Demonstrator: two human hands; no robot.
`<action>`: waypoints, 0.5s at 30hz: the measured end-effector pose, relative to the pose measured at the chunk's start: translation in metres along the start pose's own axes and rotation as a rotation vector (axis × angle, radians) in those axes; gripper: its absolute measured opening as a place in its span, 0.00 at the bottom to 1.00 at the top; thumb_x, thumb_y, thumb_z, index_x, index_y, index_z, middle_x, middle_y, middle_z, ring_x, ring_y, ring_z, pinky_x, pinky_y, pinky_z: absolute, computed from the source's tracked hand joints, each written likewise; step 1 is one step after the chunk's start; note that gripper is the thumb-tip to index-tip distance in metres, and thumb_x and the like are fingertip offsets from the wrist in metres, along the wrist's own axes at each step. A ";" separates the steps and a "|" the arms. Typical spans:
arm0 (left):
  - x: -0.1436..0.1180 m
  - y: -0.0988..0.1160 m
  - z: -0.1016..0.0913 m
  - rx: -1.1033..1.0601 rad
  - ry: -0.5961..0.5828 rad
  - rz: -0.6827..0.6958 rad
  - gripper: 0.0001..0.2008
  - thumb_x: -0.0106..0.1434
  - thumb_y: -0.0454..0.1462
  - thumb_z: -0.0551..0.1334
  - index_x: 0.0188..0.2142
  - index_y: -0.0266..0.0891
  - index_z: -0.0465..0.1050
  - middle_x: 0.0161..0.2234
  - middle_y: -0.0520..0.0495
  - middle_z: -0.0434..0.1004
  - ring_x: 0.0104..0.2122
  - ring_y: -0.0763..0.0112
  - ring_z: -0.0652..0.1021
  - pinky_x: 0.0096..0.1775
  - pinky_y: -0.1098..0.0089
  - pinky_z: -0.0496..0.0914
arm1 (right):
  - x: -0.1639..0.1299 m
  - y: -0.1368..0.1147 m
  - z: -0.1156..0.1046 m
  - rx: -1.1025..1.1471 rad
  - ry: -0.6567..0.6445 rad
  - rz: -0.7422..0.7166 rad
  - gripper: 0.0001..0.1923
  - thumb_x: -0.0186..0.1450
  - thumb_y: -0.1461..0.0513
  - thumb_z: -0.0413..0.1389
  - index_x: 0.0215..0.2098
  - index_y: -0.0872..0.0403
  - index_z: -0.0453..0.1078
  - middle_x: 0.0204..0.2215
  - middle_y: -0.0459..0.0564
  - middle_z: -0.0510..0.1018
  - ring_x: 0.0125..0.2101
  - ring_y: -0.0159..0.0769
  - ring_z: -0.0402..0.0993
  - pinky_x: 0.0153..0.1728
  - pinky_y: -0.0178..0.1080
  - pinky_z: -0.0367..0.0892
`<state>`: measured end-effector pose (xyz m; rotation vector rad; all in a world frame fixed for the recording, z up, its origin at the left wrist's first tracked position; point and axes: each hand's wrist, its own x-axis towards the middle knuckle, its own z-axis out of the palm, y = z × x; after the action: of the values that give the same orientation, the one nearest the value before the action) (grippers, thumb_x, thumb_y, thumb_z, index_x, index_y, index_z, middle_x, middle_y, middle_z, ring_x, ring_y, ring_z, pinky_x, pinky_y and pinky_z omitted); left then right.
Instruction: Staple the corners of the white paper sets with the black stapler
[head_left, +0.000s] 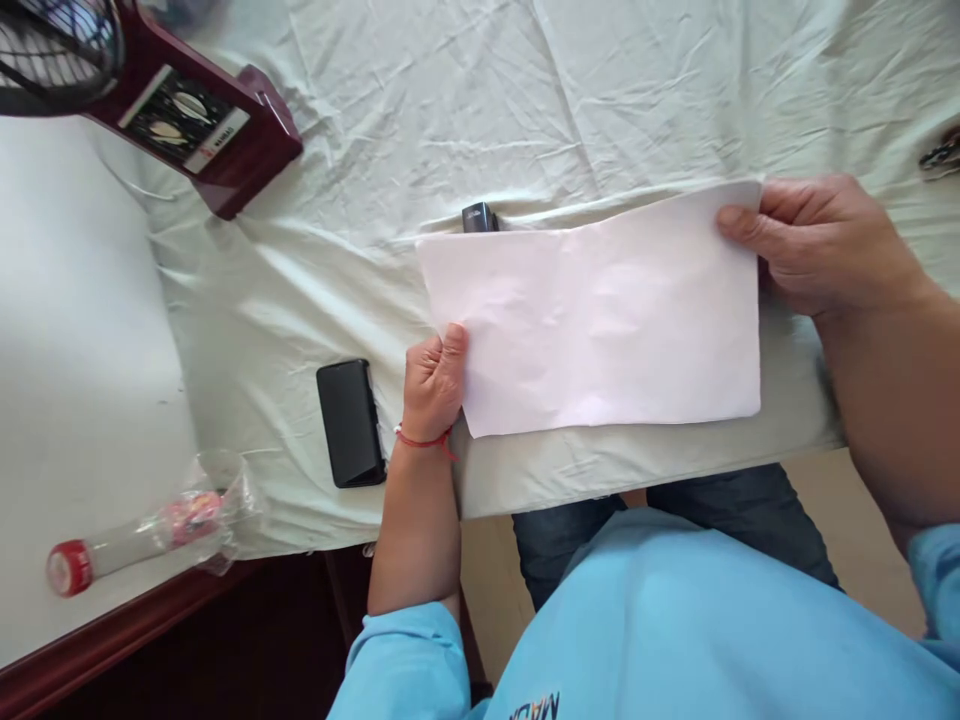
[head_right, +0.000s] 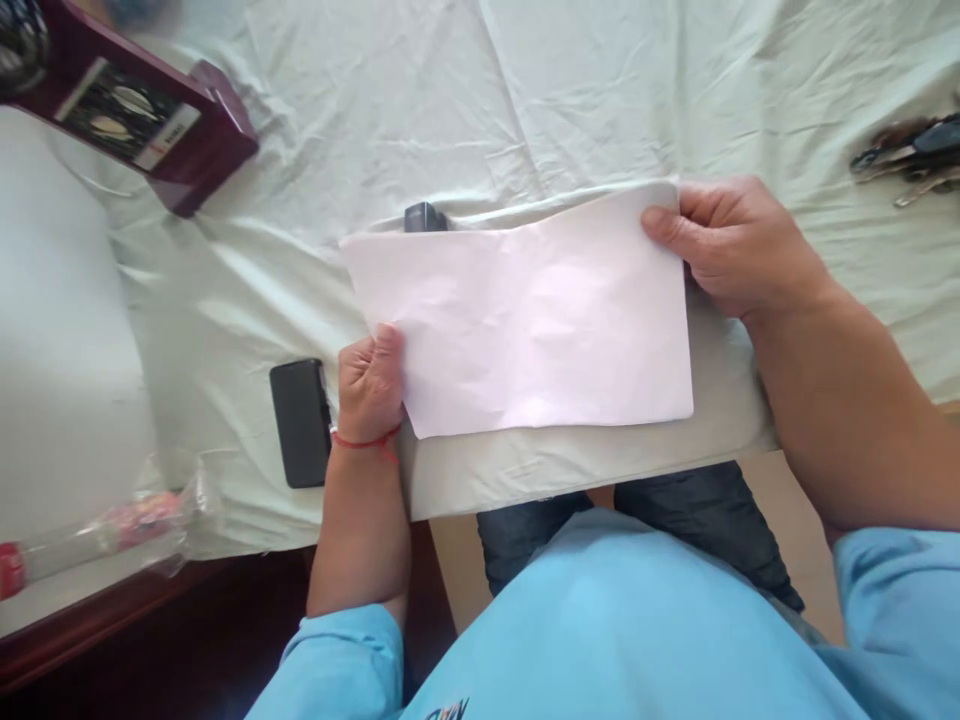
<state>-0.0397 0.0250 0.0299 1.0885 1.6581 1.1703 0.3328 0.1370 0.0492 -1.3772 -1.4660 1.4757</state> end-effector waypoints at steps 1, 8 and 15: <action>0.000 0.000 0.000 0.006 -0.013 -0.010 0.39 0.62 0.66 0.72 0.18 0.40 0.59 0.18 0.56 0.52 0.20 0.80 0.54 0.20 0.69 0.47 | 0.001 0.001 -0.002 -0.033 -0.003 0.004 0.25 0.65 0.44 0.60 0.45 0.56 0.73 0.36 0.48 0.76 0.32 0.25 0.73 0.32 0.29 0.70; 0.008 0.003 0.005 -0.142 0.019 -0.017 0.23 0.63 0.58 0.76 0.40 0.41 0.83 0.18 0.60 0.62 0.15 0.81 0.60 0.17 0.73 0.52 | -0.001 -0.012 -0.019 -0.207 -0.169 0.124 0.24 0.65 0.43 0.59 0.34 0.58 0.72 0.26 0.49 0.72 0.23 0.24 0.66 0.22 0.28 0.59; 0.009 0.000 0.007 -0.065 -0.019 0.032 0.28 0.64 0.60 0.74 0.48 0.41 0.80 0.17 0.61 0.66 0.13 0.81 0.64 0.17 0.74 0.56 | -0.004 -0.018 -0.017 -0.102 -0.084 0.303 0.24 0.62 0.44 0.62 0.38 0.58 0.73 0.30 0.54 0.75 0.22 0.31 0.71 0.20 0.32 0.64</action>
<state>-0.0357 0.0358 0.0270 1.0857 1.5820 1.2223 0.3460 0.1410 0.0704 -1.6770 -1.4484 1.6817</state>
